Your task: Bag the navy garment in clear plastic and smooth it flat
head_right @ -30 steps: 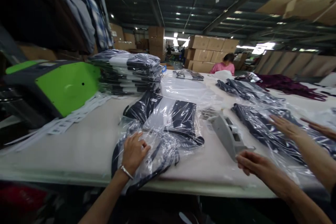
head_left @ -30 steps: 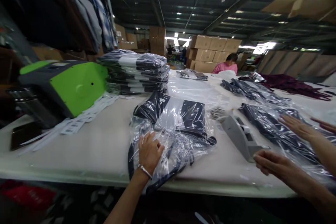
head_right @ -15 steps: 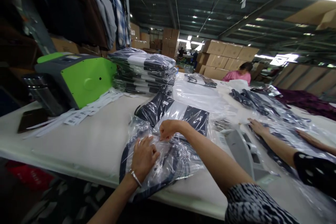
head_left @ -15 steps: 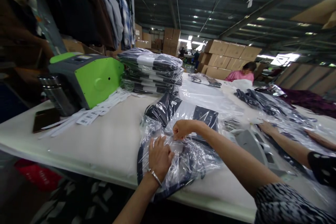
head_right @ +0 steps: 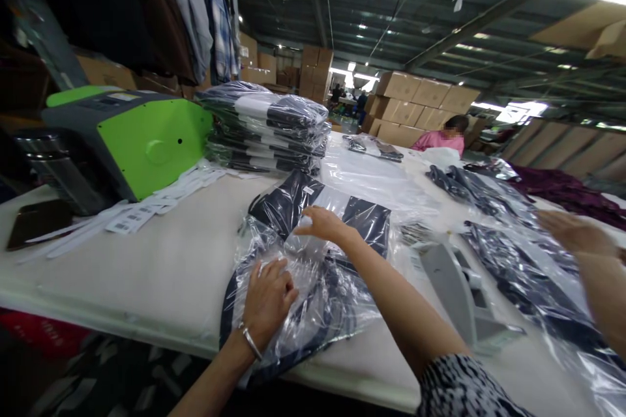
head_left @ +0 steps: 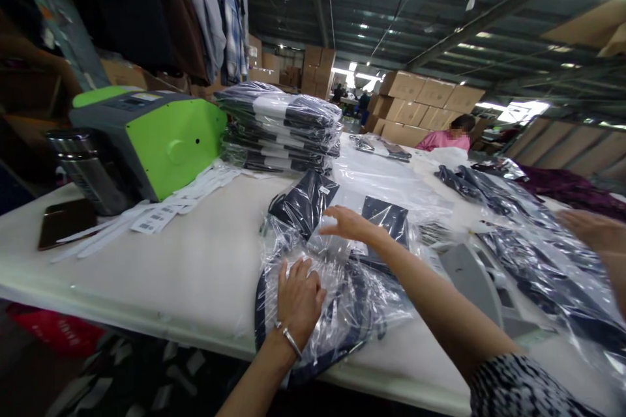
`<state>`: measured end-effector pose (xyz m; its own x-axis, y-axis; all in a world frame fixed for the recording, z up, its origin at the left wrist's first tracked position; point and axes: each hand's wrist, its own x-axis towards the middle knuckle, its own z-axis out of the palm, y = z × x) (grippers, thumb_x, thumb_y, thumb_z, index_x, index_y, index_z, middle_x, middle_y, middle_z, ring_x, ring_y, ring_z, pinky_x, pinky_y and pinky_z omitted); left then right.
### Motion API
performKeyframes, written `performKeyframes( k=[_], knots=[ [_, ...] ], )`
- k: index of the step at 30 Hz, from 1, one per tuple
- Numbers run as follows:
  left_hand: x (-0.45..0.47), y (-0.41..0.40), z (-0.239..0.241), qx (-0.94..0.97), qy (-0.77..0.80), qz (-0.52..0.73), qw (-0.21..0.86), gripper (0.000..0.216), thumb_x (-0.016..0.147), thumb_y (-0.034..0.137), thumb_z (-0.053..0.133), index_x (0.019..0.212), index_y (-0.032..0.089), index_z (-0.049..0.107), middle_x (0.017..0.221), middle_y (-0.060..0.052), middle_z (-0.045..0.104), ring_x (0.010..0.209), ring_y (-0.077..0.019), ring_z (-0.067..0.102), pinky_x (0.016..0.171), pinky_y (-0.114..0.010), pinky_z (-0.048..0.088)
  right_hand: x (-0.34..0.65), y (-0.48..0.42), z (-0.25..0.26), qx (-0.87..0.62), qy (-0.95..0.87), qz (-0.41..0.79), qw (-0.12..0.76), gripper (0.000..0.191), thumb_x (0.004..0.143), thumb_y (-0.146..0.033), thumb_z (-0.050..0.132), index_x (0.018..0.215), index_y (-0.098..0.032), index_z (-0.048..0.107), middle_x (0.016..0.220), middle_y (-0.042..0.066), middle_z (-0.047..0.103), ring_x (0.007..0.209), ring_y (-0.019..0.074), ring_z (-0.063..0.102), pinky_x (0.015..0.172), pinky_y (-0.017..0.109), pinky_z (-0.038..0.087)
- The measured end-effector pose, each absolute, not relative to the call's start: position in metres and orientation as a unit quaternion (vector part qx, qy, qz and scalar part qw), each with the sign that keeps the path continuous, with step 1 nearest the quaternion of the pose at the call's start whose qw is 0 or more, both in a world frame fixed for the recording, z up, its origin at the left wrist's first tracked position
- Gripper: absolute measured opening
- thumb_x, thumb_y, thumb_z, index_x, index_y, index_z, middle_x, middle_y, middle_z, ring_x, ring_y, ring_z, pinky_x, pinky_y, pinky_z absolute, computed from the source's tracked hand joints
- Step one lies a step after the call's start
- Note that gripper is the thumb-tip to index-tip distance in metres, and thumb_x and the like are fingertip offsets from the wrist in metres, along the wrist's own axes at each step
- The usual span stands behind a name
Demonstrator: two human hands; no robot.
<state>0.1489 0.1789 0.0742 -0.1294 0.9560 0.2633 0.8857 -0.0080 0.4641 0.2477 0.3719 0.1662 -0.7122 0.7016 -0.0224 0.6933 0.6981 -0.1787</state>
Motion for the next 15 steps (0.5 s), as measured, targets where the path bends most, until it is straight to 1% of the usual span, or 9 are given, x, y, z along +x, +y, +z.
performKeyframes(
  k=[1, 2, 3, 4, 6, 8, 12, 13, 15],
  knots=[
    [0.149, 0.179, 0.075, 0.659, 0.7, 0.269, 0.063, 0.001, 0.086, 0.021, 0.067, 0.087, 0.022, 0.068, 0.136, -0.008, 0.057, 0.134, -0.0281, 0.044, 0.119, -0.059, 0.019, 0.245, 0.367, 0.16, -0.37, -0.919, 0.105, 0.087, 0.063, 0.09, -0.057, 0.054, 0.139, -0.017, 0.051, 0.139, 0.014, 0.059, 0.127, 0.0261, 0.055, 0.107, 0.038, 0.042],
    [0.149, 0.178, 0.075, 0.661, 0.698, 0.268, 0.061, 0.002, 0.087, 0.021, 0.067, 0.087, 0.022, 0.068, 0.136, -0.008, 0.057, 0.133, -0.0278, 0.044, 0.119, -0.059, 0.019, 0.24, 0.36, 0.151, -0.365, -0.913, 0.113, 0.144, 0.065, 0.095, -0.057, 0.045, 0.144, -0.016, 0.045, 0.146, 0.014, 0.052, 0.134, 0.0256, 0.049, 0.112, 0.039, 0.037],
    [0.149, 0.178, 0.076, 0.662, 0.698, 0.265, 0.058, 0.002, 0.087, 0.021, 0.066, 0.088, 0.022, 0.068, 0.135, -0.008, 0.057, 0.133, -0.0278, 0.044, 0.119, -0.059, 0.019, 0.234, 0.354, 0.141, -0.365, -0.906, 0.107, 0.183, 0.066, 0.097, -0.057, 0.04, 0.148, -0.015, 0.04, 0.152, 0.015, 0.046, 0.14, 0.0263, 0.041, 0.117, 0.042, 0.031],
    [0.149, 0.178, 0.077, 0.664, 0.699, 0.261, 0.056, 0.002, 0.087, 0.021, 0.065, 0.088, 0.022, 0.068, 0.135, -0.008, 0.057, 0.133, -0.028, 0.044, 0.119, -0.059, 0.02, 0.228, 0.348, 0.129, -0.369, -0.904, 0.09, 0.198, 0.068, 0.097, -0.058, 0.037, 0.15, -0.016, 0.036, 0.157, 0.014, 0.039, 0.146, 0.0275, 0.032, 0.12, 0.046, 0.024],
    [0.151, 0.177, 0.078, 0.666, 0.701, 0.248, 0.055, 0.003, 0.088, 0.022, 0.065, 0.089, 0.021, 0.068, 0.135, -0.01, 0.056, 0.133, -0.0287, 0.044, 0.119, -0.059, 0.02, 0.217, 0.339, 0.106, -0.38, -0.905, 0.054, 0.186, 0.071, 0.097, -0.06, 0.037, 0.153, -0.018, 0.032, 0.162, 0.012, 0.028, 0.152, 0.0299, 0.017, 0.123, 0.052, 0.009],
    [0.152, 0.176, 0.08, 0.671, 0.7, 0.24, 0.049, 0.005, 0.088, 0.022, 0.065, 0.092, 0.021, 0.068, 0.138, -0.011, 0.054, 0.136, -0.0292, 0.042, 0.119, -0.06, 0.02, 0.211, 0.337, 0.086, -0.384, -0.908, 0.039, 0.164, 0.073, 0.096, -0.061, 0.037, 0.154, -0.018, 0.029, 0.164, 0.011, 0.023, 0.153, 0.0303, 0.01, 0.123, 0.054, 0.002],
    [0.147, 0.172, 0.087, 0.675, 0.691, 0.259, 0.013, 0.014, 0.092, 0.026, 0.06, 0.104, 0.021, 0.066, 0.144, -0.01, 0.05, 0.138, -0.0283, 0.039, 0.119, -0.059, 0.022, 0.213, 0.346, 0.073, -0.379, -0.91, 0.063, 0.157, 0.075, 0.095, -0.064, 0.034, 0.155, -0.019, 0.028, 0.165, 0.01, 0.021, 0.154, 0.0298, 0.008, 0.123, 0.054, -0.002],
    [0.142, 0.173, 0.09, 0.675, 0.69, 0.261, 0.001, 0.017, 0.094, 0.027, 0.057, 0.107, 0.022, 0.066, 0.143, -0.01, 0.051, 0.138, -0.0279, 0.04, 0.119, -0.058, 0.023, 0.214, 0.35, 0.076, -0.382, -0.906, 0.09, 0.158, 0.075, 0.095, -0.064, 0.033, 0.155, -0.019, 0.029, 0.164, 0.01, 0.023, 0.153, 0.0292, 0.01, 0.123, 0.053, 0.0],
    [0.127, 0.178, 0.096, 0.673, 0.694, 0.254, -0.023, 0.023, 0.097, 0.027, 0.05, 0.114, 0.022, 0.065, 0.143, -0.01, 0.051, 0.138, -0.027, 0.04, 0.119, -0.055, 0.024, 0.215, 0.357, 0.087, -0.403, -0.886, 0.155, 0.166, 0.072, 0.098, -0.061, 0.026, 0.154, -0.017, 0.029, 0.163, 0.011, 0.027, 0.152, 0.027, 0.017, 0.124, 0.05, 0.008]
  ],
)
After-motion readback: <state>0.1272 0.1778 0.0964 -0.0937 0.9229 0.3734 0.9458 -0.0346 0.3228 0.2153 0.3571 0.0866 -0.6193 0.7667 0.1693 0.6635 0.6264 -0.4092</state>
